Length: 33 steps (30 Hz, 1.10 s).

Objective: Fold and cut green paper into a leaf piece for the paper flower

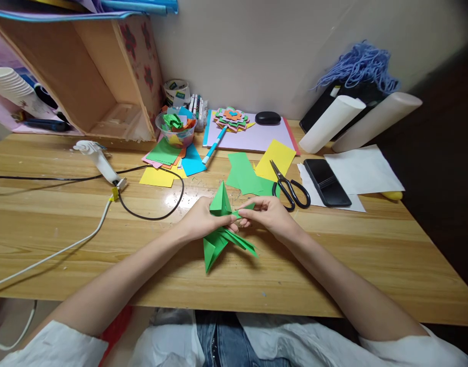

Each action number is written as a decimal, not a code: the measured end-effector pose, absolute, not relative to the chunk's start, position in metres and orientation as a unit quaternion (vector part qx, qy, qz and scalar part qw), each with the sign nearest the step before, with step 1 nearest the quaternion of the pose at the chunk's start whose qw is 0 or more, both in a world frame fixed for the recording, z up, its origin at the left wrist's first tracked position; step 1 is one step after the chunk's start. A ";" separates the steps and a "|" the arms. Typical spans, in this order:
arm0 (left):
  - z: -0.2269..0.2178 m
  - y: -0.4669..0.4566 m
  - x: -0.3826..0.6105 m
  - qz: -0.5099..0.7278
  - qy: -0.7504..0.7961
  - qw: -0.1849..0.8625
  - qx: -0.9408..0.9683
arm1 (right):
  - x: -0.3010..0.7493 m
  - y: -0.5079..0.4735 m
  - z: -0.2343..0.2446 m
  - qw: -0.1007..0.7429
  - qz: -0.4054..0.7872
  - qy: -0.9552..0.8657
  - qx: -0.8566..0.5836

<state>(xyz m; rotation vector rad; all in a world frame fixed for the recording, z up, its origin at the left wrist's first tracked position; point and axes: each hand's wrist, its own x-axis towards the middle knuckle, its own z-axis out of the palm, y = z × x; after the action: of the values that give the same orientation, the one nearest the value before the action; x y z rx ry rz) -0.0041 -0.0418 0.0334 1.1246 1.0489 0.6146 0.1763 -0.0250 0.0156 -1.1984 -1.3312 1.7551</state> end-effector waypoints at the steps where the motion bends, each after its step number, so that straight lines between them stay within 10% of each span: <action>1: 0.034 -0.041 -0.005 0.269 0.465 0.681 0.497 | 0.176 -0.024 0.016 0.309 0.674 -0.495 -0.453; 23: 0.026 -0.033 -0.010 0.263 0.494 0.608 0.563 | 0.176 -0.020 0.013 0.262 0.705 -0.534 -0.386; 33: 0.041 -0.030 -0.017 0.491 0.449 0.527 0.529 | 0.205 -0.020 0.022 0.592 0.173 -0.654 -0.438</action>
<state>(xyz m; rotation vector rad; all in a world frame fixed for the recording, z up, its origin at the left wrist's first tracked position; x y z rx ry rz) -0.0173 -0.0302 0.0411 1.2648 1.0730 1.1729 0.2048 -0.0196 0.0223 -1.0186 -1.5203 0.4024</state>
